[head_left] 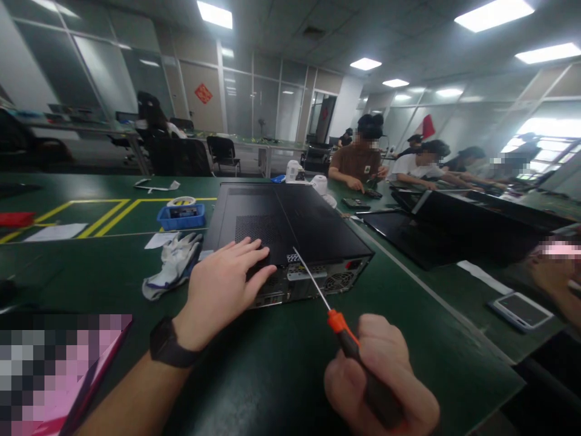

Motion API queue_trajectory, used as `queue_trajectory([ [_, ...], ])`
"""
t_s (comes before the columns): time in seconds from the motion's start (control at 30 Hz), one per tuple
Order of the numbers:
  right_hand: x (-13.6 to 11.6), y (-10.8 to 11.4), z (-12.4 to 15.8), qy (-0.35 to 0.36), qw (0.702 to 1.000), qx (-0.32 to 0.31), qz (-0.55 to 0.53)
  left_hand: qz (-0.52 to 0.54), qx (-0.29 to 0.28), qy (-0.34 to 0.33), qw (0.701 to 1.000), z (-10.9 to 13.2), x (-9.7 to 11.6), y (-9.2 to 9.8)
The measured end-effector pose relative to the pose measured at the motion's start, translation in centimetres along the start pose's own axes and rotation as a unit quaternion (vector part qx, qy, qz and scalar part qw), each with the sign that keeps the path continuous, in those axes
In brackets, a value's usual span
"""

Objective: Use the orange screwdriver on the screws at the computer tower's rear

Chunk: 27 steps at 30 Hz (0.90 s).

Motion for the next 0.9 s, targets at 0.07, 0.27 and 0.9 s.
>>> queue_trajectory([
  [0.07, 0.1, 0.7, 0.8, -0.046, 0.998, 0.03, -0.001, -0.003, -0.004, 0.008, 1.0, 0.0, 0.0, 0.0],
  [0.27, 0.5, 0.2, 1.0, -0.024, 0.999, -0.016, -0.023, 0.001, 0.006, 0.001, 1.0, -0.1, 0.1, 0.1],
  [0.9, -0.7, -1.1, -1.3, 0.019, 0.996, -0.086, -0.021, 0.016, 0.005, 0.006, 1.0, 0.0, 0.1, 0.0],
])
Point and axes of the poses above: each hand's wrist, its own z-axis away from the middle knuckle, its own y-axis out of the back of the hand, x = y × z, the point moved 4 cm from there along -z, towards the middle knuckle, and after that the axes turned 5 degrees about -y, right-handed, at the moved point
